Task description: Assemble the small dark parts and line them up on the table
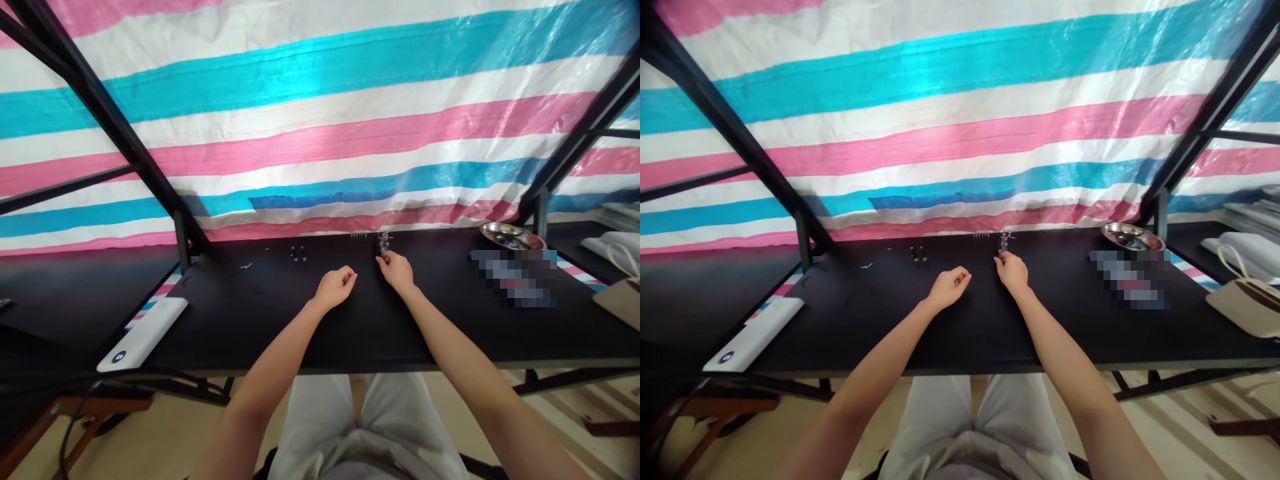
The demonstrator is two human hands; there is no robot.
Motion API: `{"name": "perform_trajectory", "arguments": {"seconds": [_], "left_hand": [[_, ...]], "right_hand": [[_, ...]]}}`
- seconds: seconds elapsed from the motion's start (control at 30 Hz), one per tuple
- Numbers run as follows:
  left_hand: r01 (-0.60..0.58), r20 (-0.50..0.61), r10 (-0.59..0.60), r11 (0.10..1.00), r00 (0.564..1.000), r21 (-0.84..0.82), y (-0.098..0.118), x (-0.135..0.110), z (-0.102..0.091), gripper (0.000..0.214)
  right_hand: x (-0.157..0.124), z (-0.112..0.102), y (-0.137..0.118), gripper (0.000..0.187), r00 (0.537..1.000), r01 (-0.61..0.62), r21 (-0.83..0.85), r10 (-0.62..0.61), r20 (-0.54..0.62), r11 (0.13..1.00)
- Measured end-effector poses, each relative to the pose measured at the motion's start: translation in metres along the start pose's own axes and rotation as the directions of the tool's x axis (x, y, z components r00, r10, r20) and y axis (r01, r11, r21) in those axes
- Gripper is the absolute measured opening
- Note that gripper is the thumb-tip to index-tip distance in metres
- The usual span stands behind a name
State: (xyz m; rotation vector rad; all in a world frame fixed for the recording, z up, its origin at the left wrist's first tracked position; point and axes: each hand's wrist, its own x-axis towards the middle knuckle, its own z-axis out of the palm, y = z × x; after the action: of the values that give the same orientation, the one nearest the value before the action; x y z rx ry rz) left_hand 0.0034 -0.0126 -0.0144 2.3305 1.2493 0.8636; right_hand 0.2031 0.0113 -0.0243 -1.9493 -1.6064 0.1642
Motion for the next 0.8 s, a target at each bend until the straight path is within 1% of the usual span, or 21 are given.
{"name": "perform_trajectory", "arguments": {"seconds": [0.2, 0.37, 0.53, 0.63, 0.73, 0.8], "left_hand": [[-0.014, 0.005, 0.014, 0.999, 1.000, -0.036, 0.002, -0.001, -0.002, 0.023], [0.016, 0.007, -0.016, 0.999, 1.000, -0.032, 0.004, -0.001, -0.002, 0.022], [0.012, 0.007, -0.012, 1.000, 1.000, -0.018, 0.003, 0.000, -0.002, 0.022], [0.008, 0.007, -0.008, 1.000, 1.000, -0.013, 0.003, 0.000, -0.002, 0.022], [0.000, 0.009, 0.000, 1.000, 1.000, -0.011, 0.003, 0.000, -0.002, 0.022], [-0.002, 0.007, 0.002, 1.000, 1.000, -0.014, 0.003, 0.000, -0.002, 0.022]], "right_hand": [[0.004, 0.005, 0.006, 0.022, 1.000, 0.013, 0.049, -0.013, 0.000, 0.999], [0.005, 0.006, 0.006, 0.021, 0.999, 0.032, 0.069, -0.031, -0.021, 0.997], [0.009, 0.004, 0.011, 0.016, 0.999, 0.025, 0.069, -0.028, 0.044, 0.997], [0.012, 0.002, 0.017, 0.013, 0.997, 0.026, 0.103, -0.033, 0.069, 0.994], [0.014, 0.000, 0.020, 0.016, 0.998, 0.017, 0.165, -0.027, 0.055, 0.986], [0.015, -0.002, 0.020, 0.016, 1.000, -0.008, 0.178, 0.003, 0.029, 0.984]]}}
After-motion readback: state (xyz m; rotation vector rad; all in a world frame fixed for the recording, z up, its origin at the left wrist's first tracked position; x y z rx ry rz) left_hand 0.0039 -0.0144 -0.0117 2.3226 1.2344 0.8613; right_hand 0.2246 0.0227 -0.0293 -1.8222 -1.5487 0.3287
